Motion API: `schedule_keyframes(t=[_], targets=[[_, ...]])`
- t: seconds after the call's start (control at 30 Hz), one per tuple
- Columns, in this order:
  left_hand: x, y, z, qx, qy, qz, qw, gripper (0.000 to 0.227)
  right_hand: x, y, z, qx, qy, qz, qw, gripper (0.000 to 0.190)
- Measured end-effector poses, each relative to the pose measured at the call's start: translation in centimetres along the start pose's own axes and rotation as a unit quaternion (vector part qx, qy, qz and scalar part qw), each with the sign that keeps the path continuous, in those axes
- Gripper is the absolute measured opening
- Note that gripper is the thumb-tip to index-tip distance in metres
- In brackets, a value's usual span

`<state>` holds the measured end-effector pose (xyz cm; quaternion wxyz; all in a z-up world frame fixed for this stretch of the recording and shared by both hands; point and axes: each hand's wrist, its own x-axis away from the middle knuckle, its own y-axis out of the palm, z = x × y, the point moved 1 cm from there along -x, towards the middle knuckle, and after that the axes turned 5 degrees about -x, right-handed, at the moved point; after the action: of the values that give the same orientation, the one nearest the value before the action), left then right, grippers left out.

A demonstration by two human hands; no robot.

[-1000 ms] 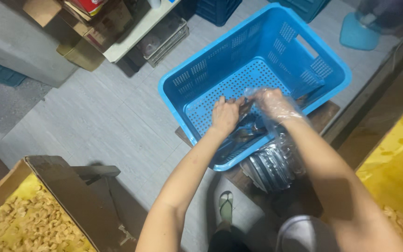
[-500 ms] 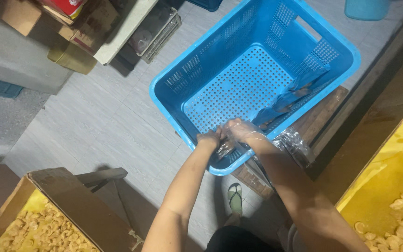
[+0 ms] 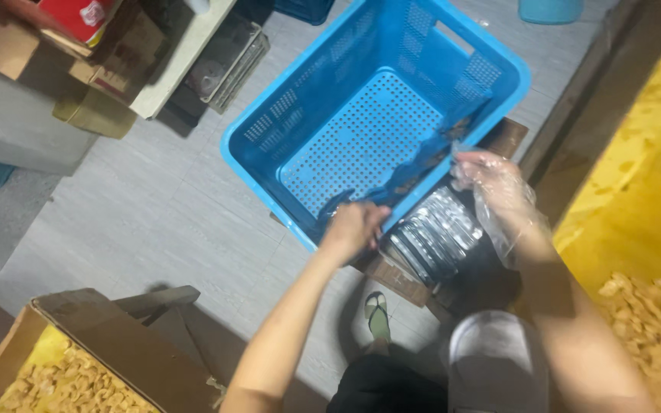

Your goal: The person scoops snack pieces from a yellow-lined tray into small clear plastic bags, weighs each bag on a digital scale, and places the filled bags into a blue basket. The process is repeated multiple times.

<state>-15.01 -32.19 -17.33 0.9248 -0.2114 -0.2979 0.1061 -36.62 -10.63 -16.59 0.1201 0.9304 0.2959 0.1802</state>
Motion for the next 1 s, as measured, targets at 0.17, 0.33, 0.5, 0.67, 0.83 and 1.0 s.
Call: schedule_keyframes(t=[0.17, 0.33, 0.5, 0.67, 0.83, 1.0], targets=[[1.1, 11.6, -4.4, -0.091, 0.132, 0.155, 0.975, 0.041, 5.7, -4.5, 3.9, -0.046, 0.071, -0.086, 0.993, 0.028], [-1.8, 18.5, -9.5, 0.224, -0.207, 0.053, 0.951, 0.067, 8.0, -3.5, 6.0, 0.127, 0.101, -0.005, 0.987, 0.026], [-2.2, 19.6, -9.7, 0.296, -0.215, 0.058, 0.929, 0.041, 10.1, -2.2, 5.2, 0.041, 0.102, 0.013, 0.994, 0.023], [-1.2, 17.7, -9.3, 0.162, -0.182, 0.123, 0.962, 0.02, 11.5, -2.3, 4.6, 0.078, 0.082, 0.001, 0.994, 0.021], [1.1, 15.9, -6.2, 0.13, -0.131, 0.205, 0.961, 0.019, 12.3, -1.4, 4.4, 0.088, 0.072, -0.022, 0.993, 0.024], [4.6, 13.5, -2.6, 0.283, -0.055, 0.136, 0.948, 0.016, 13.0, -1.1, 2.4, 0.194, 0.088, -0.012, 0.977, 0.025]])
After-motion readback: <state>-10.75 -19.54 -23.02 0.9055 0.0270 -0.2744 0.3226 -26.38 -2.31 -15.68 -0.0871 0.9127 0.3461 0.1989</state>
